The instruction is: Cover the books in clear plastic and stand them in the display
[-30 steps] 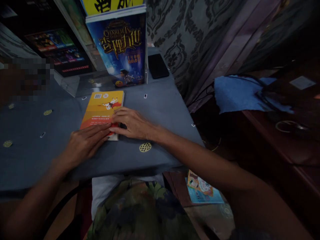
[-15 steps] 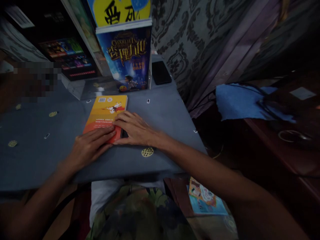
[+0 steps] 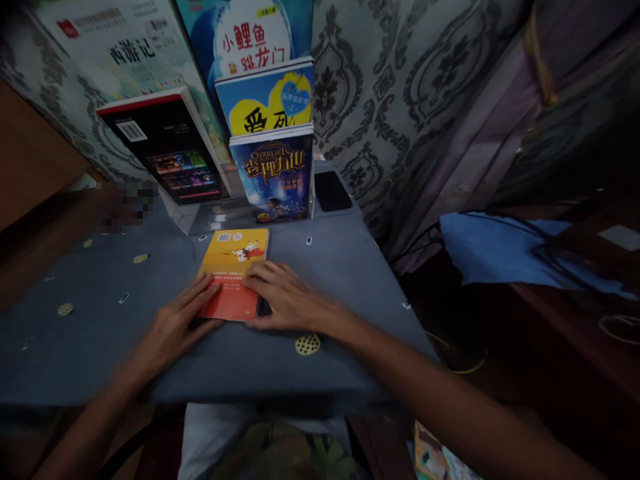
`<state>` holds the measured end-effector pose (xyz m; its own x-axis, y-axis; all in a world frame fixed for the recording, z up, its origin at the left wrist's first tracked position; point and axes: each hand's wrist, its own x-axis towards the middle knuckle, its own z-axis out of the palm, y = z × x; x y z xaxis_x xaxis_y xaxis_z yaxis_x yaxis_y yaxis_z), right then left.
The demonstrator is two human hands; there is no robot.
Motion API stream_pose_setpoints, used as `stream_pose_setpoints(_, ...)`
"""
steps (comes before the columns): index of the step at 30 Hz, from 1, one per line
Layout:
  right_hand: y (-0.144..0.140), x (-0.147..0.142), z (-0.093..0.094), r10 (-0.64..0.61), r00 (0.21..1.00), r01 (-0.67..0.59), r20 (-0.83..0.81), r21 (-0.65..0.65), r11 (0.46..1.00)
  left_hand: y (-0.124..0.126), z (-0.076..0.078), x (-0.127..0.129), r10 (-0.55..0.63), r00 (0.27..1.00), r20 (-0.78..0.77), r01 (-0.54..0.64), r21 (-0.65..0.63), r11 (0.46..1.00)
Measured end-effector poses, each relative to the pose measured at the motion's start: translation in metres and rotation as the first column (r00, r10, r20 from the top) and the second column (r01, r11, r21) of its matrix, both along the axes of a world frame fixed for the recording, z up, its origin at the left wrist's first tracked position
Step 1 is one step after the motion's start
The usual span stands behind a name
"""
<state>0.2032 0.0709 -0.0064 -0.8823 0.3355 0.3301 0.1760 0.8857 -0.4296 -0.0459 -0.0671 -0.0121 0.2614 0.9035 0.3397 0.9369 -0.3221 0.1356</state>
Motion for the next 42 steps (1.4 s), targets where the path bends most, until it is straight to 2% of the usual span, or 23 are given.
stream_pose_setpoints(7, 0.026, 0.019, 0.009, 0.110, 0.984, -0.084, 0.138, -0.178, 0.980, -0.012, -0.002, 0.027, 0.068, 0.992, -0.107, -0.055, 0.128, 0.990)
stream_pose_setpoints(12, 0.041, 0.024, 0.003, 0.188, 0.980, -0.165, 0.058, -0.278, 0.946, -0.019, 0.002, 0.036, 0.075, 0.985, -0.154, -0.058, 0.113, 0.992)
stream_pose_setpoints(18, 0.044, 0.022, -0.004, 0.200, 0.979, -0.183, 0.027, -0.303, 0.935, -0.023, 0.012, 0.051, 0.058, 0.969, -0.241, -0.054, 0.022, 0.998)
stream_pose_setpoints(22, 0.044, 0.022, -0.004, 0.195, 0.981, -0.183, 0.011, -0.296, 0.937, -0.015, 0.009, 0.083, -0.002, 0.970, -0.244, 0.012, 0.039, 0.999)
stream_pose_setpoints(27, 0.043, 0.022, -0.005, 0.202, 0.979, -0.195, -0.008, -0.309, 0.931, -0.004, 0.004, 0.109, 0.009, 0.966, -0.257, 0.005, 0.052, 0.999)
stream_pose_setpoints(34, 0.042, 0.023, -0.003, 0.182, 0.983, -0.169, 0.005, -0.344, 0.924, -0.023, 0.007, 0.096, 0.020, 0.977, -0.214, -0.003, 0.076, 0.997)
stream_pose_setpoints(42, 0.043, 0.023, -0.003, 0.184, 0.983, -0.165, 0.018, -0.371, 0.914, -0.064, 0.008, 0.074, 0.122, 0.971, -0.207, -0.114, 0.052, 0.992)
